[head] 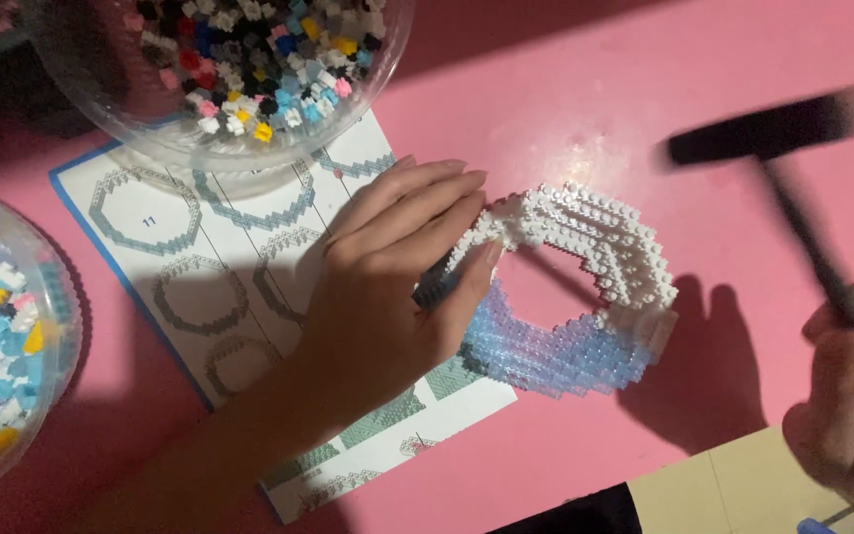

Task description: Assembling a 3D structure using small interlocking toy blocks by following a diagram and using a small hammer to secure pieces.

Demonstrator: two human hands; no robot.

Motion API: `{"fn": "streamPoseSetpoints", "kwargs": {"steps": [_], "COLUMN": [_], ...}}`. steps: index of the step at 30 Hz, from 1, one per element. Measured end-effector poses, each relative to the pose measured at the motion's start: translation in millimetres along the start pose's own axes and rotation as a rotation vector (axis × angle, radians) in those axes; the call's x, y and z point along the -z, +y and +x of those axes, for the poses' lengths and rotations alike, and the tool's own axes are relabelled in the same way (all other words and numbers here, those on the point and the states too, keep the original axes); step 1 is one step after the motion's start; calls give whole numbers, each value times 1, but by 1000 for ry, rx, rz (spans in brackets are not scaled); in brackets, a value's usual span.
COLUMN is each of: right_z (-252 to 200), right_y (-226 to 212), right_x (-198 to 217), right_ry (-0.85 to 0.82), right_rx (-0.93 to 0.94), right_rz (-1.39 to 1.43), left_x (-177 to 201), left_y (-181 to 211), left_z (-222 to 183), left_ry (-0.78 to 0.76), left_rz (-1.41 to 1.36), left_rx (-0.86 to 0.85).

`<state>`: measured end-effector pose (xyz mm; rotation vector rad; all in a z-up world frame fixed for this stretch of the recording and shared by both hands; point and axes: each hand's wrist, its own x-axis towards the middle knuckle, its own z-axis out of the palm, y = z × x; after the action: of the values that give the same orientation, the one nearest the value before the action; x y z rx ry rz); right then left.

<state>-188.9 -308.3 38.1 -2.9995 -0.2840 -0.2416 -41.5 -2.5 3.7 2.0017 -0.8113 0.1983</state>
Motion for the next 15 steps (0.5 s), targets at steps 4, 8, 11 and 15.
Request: {"fn": "streamPoseSetpoints", "kwargs": {"steps": [4, 8, 11, 15], "right_z": [9, 13, 34, 67], "right_y": [13, 34, 17, -25], "right_x": [-20, -43, -24, -4], "right_ry": [-31, 9, 95, 31], "right_rx": [-314, -324, -129, 102], "right_rz": [-40, -125, -168, 126], "left_x": [2, 0, 0, 1], "left_y": [3, 0, 2, -1], "left_z": [3, 2, 1, -1], "left_ry": [41, 81, 80, 38], "left_rz": [-2, -24, -38, -7], "left_rx": [-33, -57, -26, 14]}}
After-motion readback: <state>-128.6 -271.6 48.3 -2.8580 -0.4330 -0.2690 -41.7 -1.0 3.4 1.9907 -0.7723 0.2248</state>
